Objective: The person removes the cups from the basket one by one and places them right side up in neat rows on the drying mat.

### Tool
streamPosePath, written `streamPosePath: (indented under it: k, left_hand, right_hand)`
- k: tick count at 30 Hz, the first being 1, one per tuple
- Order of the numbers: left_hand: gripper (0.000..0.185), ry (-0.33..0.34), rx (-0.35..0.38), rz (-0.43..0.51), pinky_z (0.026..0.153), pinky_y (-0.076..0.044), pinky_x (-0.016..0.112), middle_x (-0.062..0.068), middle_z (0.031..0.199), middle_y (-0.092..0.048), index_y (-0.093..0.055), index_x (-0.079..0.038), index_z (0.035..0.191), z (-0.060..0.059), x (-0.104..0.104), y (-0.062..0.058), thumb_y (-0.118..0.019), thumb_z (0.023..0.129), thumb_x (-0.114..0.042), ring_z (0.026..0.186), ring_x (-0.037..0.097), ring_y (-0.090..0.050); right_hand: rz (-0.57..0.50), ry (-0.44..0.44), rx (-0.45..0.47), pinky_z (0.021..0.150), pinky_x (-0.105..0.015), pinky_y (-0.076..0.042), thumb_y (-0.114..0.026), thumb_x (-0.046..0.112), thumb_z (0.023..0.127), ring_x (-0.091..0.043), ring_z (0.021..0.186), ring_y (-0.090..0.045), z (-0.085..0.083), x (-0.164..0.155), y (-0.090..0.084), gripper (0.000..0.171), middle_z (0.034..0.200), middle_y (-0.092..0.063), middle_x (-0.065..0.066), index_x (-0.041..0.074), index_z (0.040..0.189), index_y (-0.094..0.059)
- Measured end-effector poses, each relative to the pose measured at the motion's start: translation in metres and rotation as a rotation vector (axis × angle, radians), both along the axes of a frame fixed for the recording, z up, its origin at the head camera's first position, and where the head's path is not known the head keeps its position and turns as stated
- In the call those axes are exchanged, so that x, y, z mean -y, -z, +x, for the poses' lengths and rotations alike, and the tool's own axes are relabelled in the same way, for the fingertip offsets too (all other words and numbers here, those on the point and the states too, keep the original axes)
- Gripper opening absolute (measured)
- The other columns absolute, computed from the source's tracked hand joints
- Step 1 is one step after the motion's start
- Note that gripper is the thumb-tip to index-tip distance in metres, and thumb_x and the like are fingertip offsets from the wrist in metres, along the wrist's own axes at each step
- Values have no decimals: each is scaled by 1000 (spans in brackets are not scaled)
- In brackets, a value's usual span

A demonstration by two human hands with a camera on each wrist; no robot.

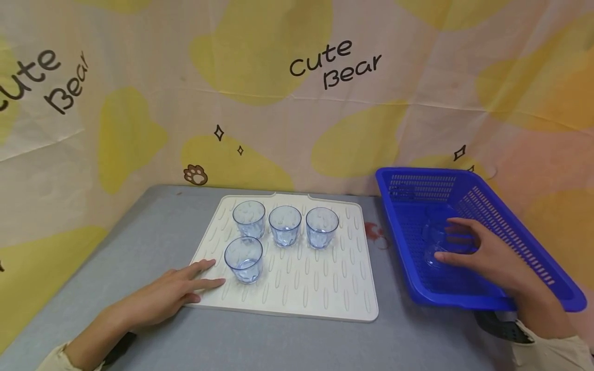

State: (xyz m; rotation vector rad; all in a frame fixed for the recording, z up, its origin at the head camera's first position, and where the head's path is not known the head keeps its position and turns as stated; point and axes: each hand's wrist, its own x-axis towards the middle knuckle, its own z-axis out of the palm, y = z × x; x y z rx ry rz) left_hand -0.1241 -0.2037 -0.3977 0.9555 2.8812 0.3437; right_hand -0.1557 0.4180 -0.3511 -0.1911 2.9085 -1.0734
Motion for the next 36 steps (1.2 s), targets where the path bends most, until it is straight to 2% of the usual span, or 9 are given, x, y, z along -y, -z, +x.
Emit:
streamPosePath:
  k: [5, 9, 15, 18, 24, 27, 33, 34, 36]
  left_hand:
    - [56, -1, 0, -8, 92, -45, 52, 14, 152, -46, -56, -38, 140, 0, 0, 0, -67, 92, -12, 126, 35, -59]
    - [55, 6, -18, -5, 92, -45, 52, 14, 152, -46, -56, -37, 140, 0, 0, 0, -67, 92, -11, 126, 35, -60]
    - [55, 6, -9, -9, 91, -46, 54, 14, 152, -46, -56, -37, 140, 0, -1, -1, -67, 92, -12, 125, 35, -60]
    - [55, 10, -12, -10, 91, -47, 55, 15, 152, -46, -56, -37, 140, -1, -1, -1, -67, 92, -11, 125, 35, -60]
    - [56, 18, -16, -8, 90, -47, 55, 15, 151, -47, -56, -37, 140, -2, -1, -1, -67, 92, -11, 124, 36, -60]
    - [55, 13, -2, -9, 90, -47, 55, 15, 152, -46, -56, -37, 140, -2, -1, -1, -67, 92, -11, 125, 36, -60]
    - [56, -3, 26, -8, 91, -46, 53, 14, 152, -45, -56, -38, 140, -1, -1, -1, -67, 93, -12, 126, 35, -59]
    - [56, -3, 25, -7, 91, -46, 53, 15, 152, -45, -56, -38, 140, -1, -1, -1, -67, 93, -11, 126, 35, -59]
    - [55, 0, 15, -6, 91, -46, 53, 15, 152, -46, -56, -37, 140, -1, -1, -1, -67, 93, -11, 126, 35, -59]
  right_hand:
    - [-12, -3, -44, 71, -12, -48, -74, 18, 90, 27, 97, -40, 2, 9, -5, 86, 143, -40, -34, -8, 152, -20]
    - [-10, -1, -59, 71, -10, -48, -75, 20, 90, 27, 98, -40, 4, 18, -7, 86, 144, -42, -32, -5, 153, -22]
    - [-20, 5, -70, 72, -9, -48, -76, 21, 89, 26, 100, -41, 6, 31, -9, 85, 143, -43, -27, 1, 154, -25]
    - [-10, 18, -74, 71, -9, -47, -76, 25, 89, 22, 101, -43, 8, 38, -11, 86, 144, -44, -26, 4, 154, -26]
    - [0, 56, -107, 69, -5, -41, -77, 28, 88, 21, 100, -41, 11, 48, -14, 90, 143, -46, -27, 6, 156, -23]
    - [-27, 73, -148, 70, -3, -40, -79, 26, 87, 24, 99, -40, 13, 50, -16, 91, 140, -48, -20, 10, 157, -23]
    - [-69, 82, -193, 71, -4, -44, -80, 22, 85, 21, 101, -43, 16, 54, -20, 90, 132, -49, 7, 20, 157, -26]
    - [-75, 80, -196, 72, -4, -45, -80, 21, 85, 21, 101, -44, 17, 55, -21, 90, 131, -49, 9, 20, 157, -26]
    - [-79, 78, -201, 72, -4, -45, -80, 20, 85, 21, 102, -44, 18, 56, -23, 90, 132, -50, 4, 21, 157, -26]
